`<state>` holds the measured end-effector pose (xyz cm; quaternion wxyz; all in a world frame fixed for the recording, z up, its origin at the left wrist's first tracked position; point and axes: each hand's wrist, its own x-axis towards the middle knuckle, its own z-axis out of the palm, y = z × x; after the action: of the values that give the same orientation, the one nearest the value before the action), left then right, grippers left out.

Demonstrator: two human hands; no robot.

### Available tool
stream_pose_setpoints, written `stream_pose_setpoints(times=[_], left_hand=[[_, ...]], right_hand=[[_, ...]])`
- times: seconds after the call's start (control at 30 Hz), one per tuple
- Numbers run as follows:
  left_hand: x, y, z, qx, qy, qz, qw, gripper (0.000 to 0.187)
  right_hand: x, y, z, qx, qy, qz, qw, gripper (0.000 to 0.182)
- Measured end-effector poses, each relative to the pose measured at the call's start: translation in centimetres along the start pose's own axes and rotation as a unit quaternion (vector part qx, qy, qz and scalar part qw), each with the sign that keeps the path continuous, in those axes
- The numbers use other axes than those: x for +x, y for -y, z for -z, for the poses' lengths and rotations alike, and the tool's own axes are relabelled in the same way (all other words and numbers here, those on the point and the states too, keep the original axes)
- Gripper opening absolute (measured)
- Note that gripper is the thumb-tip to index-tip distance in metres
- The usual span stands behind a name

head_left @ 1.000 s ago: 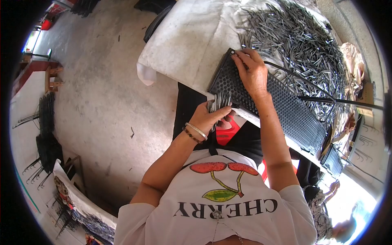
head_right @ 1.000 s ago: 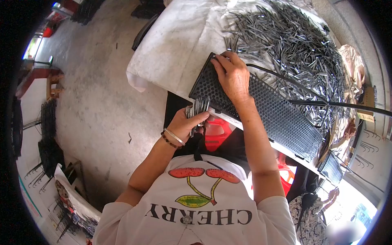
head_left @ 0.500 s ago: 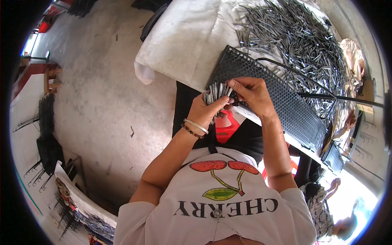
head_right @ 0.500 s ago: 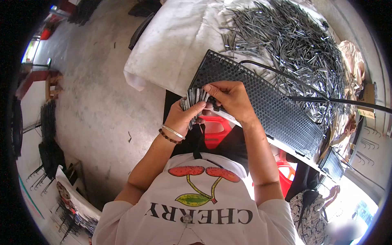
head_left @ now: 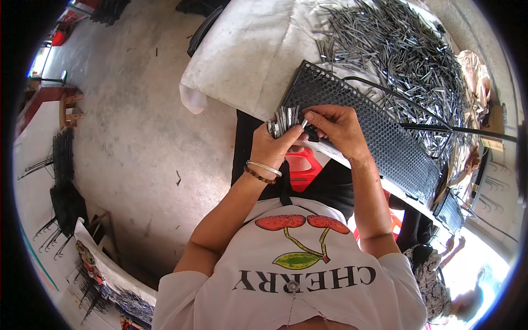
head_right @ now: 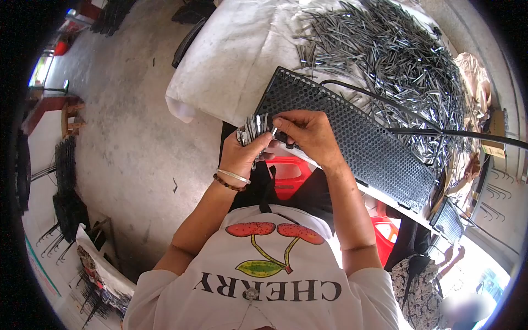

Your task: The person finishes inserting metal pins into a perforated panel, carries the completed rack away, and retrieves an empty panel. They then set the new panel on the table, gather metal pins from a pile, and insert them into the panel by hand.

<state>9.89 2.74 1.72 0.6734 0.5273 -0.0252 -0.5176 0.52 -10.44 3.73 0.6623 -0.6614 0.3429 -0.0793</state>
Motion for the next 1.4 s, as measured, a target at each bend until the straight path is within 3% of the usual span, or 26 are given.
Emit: stream_pose_setpoints(times=[0.27, 0.47, 0.57, 0.7, 0.9, 1.1, 1.3, 1.4], left_hand=[[0.7, 0.7, 0.5, 0.056, -0.052, -0.067, 0.995, 0.020], [0.7, -0.2, 0.2, 0.027, -0.010, -0.029, 0.999, 0.020], [0.5, -1.0, -0.1, -0.009, -0.011, 0.016, 1.000, 0.019], [-0.1, -0.4, 0.0, 0.005, 0.045, 0.073, 0.996, 0.019], [-0.8, 0.7, 0.0, 0.020, 0.062, 0.129, 0.989, 0.022], [-0.4, 1.2, 0.5, 0.019, 0.061, 0.137, 0.988, 0.019], [0.0, 1.4, 1.0, 0.018, 0.070, 0.124, 0.990, 0.018], [-0.4, 0.6, 0.5, 0.002, 0.057, 0.146, 0.988, 0.017]], right_hand=[[-0.2, -0.1, -0.5, -0.023, -0.026, 0.026, 0.999, 0.019], [-0.1, 0.6, -0.3, -0.005, -0.048, 0.052, 0.997, 0.019], [0.9, 1.6, 1.0, 0.013, -0.143, 0.080, 0.986, 0.020], [3.9, 1.2, 3.0, -0.099, -0.219, 0.170, 0.956, 0.019], [5.8, 0.0, 3.4, -0.186, -0.243, 0.235, 0.923, 0.017], [5.7, -0.2, 2.9, -0.136, -0.230, 0.220, 0.938, 0.016], [5.7, -0.8, 2.2, -0.302, -0.235, 0.336, 0.860, 0.014], [5.8, -1.2, 2.1, -0.347, -0.241, 0.352, 0.835, 0.013]])
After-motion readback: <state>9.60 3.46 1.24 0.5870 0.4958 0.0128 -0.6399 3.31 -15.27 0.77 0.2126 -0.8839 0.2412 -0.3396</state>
